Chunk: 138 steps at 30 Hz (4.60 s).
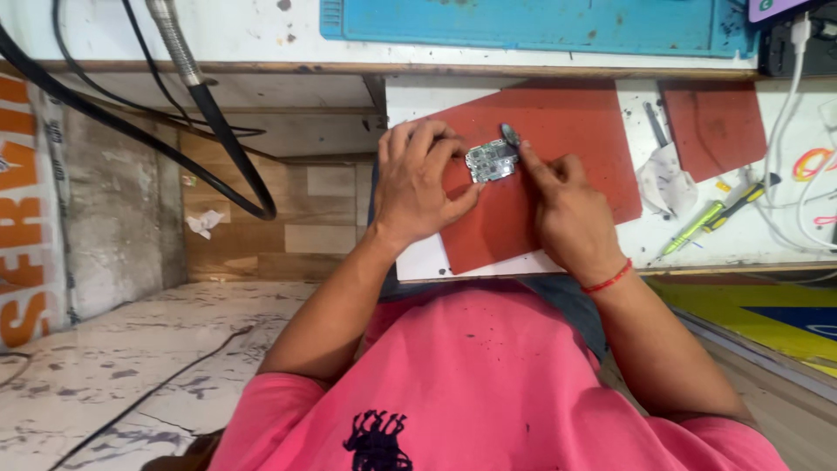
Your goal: The person scrapes a small circuit board with a pen-like tool and then uses a hot air gun to heat the board. The person works on a single board placed on a red mat.
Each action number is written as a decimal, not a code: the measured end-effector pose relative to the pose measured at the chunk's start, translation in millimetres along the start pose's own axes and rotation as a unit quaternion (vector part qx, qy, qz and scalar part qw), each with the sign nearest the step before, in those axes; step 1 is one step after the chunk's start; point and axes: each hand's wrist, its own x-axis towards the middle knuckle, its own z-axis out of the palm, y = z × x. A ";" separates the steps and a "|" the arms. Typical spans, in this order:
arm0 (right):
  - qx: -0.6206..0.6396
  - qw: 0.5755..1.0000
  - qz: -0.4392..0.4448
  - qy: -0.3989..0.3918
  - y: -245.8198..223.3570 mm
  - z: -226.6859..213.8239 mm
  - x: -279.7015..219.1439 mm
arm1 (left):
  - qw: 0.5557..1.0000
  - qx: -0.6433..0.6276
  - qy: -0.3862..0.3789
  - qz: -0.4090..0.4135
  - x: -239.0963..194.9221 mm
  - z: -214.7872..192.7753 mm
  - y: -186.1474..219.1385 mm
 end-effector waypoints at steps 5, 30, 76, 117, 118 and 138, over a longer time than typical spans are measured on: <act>-0.026 0.999 0.014 -0.037 -6.0 -0.2 2.5 | 1.000 0.001 0.006 -0.007 -4.6 -1.2 2.2; 0.007 0.998 0.011 -0.057 -11.5 -2.5 4.3 | 1.000 -0.009 0.003 -0.025 -6.4 -4.5 1.5; -0.038 0.998 0.008 -0.045 -28.4 3.3 9.9 | 0.999 -0.040 0.025 0.004 1.8 0.9 -4.9; -0.016 0.999 0.021 -0.028 -0.4 2.1 4.5 | 0.997 0.044 -0.032 -0.058 4.3 8.5 13.8; -0.015 0.999 0.012 -0.036 -2.8 1.1 6.3 | 0.997 0.043 -0.029 -0.050 6.2 6.6 12.7; -0.069 0.998 -0.004 -0.014 -15.3 -11.9 5.1 | 0.999 0.040 -0.005 -0.033 15.4 -7.7 22.2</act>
